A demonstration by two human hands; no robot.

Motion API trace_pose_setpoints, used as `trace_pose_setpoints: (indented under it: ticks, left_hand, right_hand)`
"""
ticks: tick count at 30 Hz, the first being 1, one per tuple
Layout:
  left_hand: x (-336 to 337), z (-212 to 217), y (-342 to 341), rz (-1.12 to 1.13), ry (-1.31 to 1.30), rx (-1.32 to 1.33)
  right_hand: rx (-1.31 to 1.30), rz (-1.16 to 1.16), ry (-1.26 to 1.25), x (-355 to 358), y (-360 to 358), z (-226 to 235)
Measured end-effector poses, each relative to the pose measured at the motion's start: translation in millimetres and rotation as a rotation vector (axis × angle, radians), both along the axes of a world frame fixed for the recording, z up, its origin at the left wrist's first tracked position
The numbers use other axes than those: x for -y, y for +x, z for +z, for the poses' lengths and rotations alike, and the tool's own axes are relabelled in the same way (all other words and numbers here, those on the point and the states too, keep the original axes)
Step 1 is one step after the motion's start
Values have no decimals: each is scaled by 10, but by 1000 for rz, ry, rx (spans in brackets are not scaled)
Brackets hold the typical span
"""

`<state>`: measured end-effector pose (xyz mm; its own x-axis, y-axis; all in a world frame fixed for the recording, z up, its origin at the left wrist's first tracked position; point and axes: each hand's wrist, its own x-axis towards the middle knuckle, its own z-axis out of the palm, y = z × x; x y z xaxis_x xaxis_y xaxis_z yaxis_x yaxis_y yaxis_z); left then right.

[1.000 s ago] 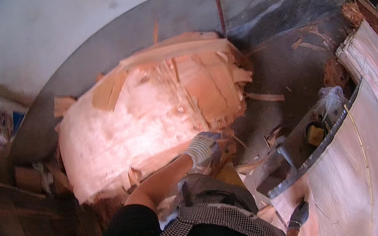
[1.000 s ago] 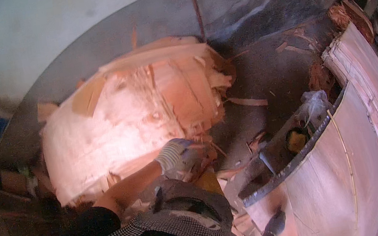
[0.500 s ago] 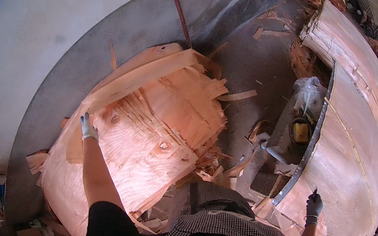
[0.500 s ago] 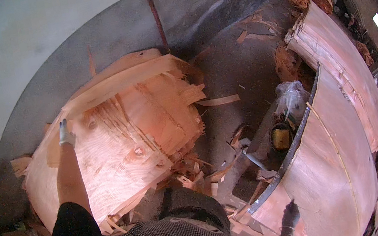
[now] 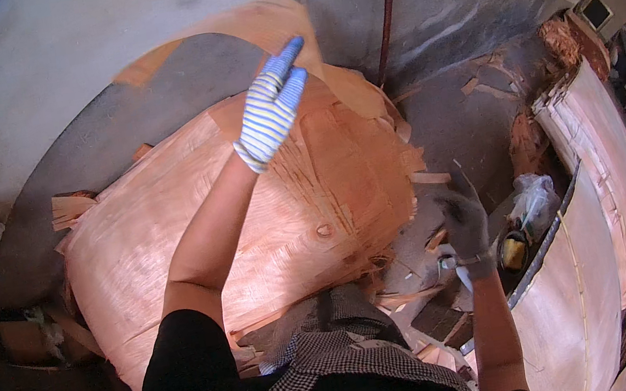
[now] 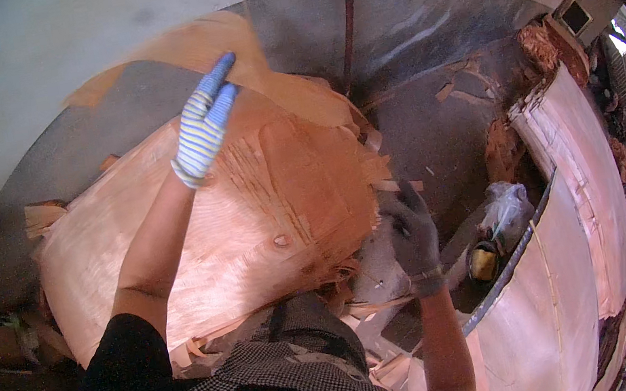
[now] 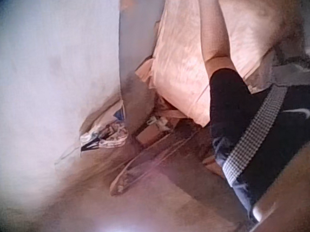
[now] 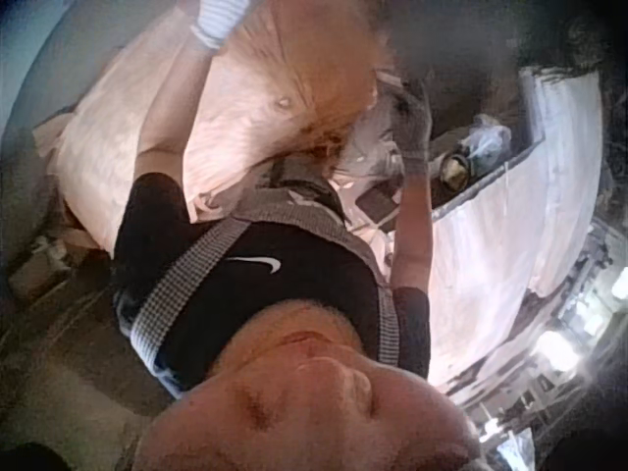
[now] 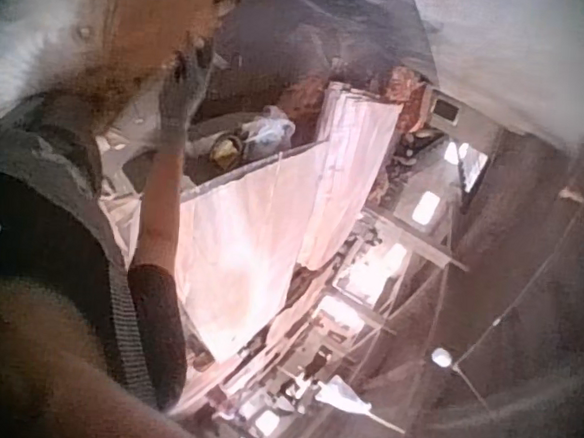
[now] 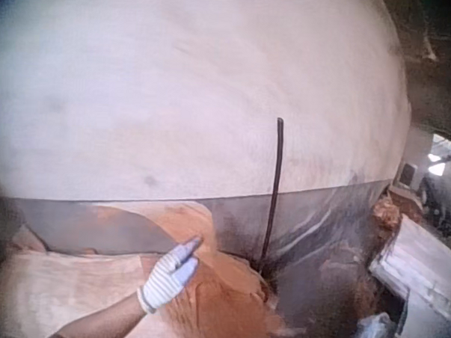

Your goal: The person sorts through wood veneer sheets, measuring them with a tape measure, trimming off thin strips by hand or with a blade, and moving the sheets between different stacks.

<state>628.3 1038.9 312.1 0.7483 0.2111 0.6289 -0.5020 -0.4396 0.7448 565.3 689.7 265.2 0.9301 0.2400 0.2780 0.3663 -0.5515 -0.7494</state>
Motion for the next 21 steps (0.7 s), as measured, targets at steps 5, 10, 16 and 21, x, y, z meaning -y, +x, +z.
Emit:
trace_pose_setpoints:
  ticks: [5,10,16,21]
  left_hand:
    - [-262,-7,-728,189,-490,-56]
    - [-607,-1443,-1977,379,-714,-333]
    - [-941,-2885,-3051,872,-1241,-776]
    - [-1508,-2090,-2515,-46,-512,-1606]
  right_hand:
    - [174,87,-29,-479,204,265]
    - [-42,0,-55,-8,-220,-414]
    - [-287,-61,-232,394,-810,-956]
    - [-386,-109,-165,636,-1134,-1183]
